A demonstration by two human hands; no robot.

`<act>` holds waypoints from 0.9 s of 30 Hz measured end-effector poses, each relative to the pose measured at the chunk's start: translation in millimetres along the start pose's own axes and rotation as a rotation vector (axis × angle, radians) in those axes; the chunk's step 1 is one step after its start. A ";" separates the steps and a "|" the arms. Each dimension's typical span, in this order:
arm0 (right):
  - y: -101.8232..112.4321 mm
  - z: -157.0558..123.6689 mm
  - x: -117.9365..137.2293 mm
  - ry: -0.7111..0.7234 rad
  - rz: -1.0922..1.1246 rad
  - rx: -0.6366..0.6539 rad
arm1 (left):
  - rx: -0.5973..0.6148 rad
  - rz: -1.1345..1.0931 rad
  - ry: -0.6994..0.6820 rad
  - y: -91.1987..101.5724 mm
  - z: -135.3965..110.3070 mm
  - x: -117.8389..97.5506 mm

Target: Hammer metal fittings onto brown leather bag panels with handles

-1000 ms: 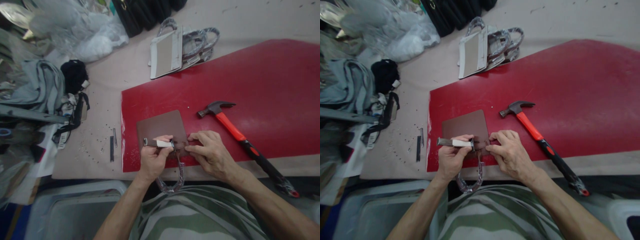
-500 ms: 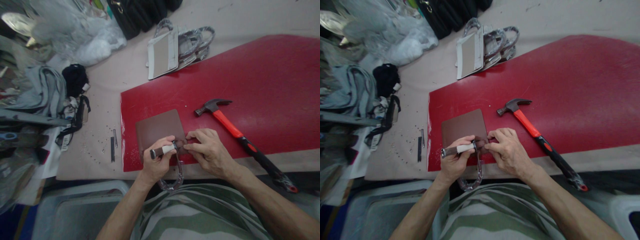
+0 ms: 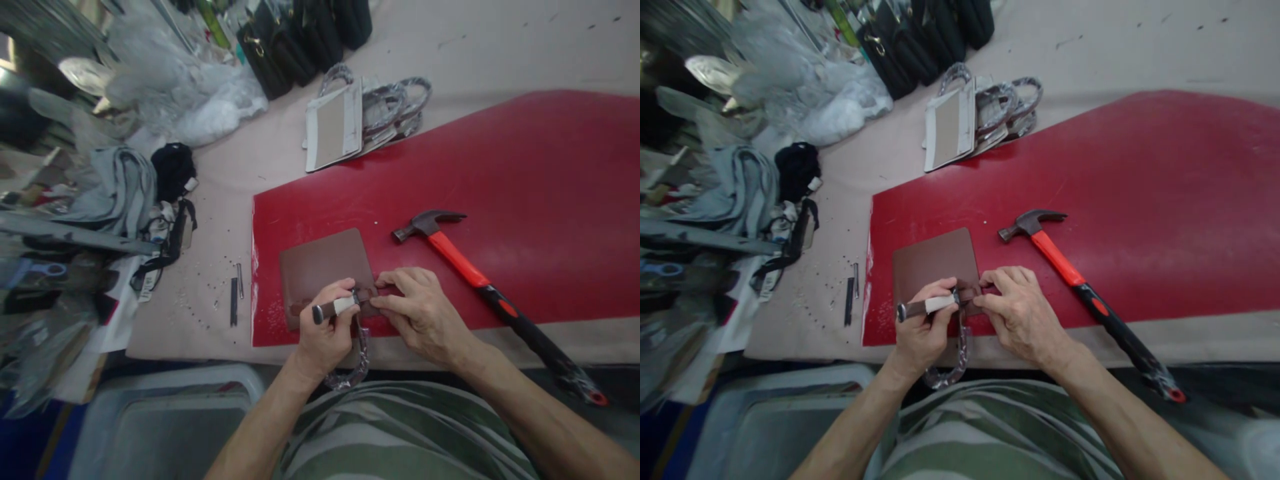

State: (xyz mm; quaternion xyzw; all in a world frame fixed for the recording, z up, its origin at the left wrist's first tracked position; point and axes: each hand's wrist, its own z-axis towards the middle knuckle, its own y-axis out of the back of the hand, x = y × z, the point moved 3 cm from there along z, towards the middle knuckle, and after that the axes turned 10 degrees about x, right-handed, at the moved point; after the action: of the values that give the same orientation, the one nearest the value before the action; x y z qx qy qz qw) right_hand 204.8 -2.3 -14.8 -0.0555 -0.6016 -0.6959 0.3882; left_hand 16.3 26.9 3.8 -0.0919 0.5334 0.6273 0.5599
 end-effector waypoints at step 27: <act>1.3 3.8 -0.4 0.004 0.022 0.010 | -0.019 -0.013 0.031 0.4 -4.0 -6.2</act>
State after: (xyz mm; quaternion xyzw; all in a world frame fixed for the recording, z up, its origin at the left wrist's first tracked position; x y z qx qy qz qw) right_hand 204.4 1.2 -13.0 -0.0588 -0.6035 -0.6887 0.3975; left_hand 16.3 20.2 6.9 -0.1104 0.5353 0.6274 0.5546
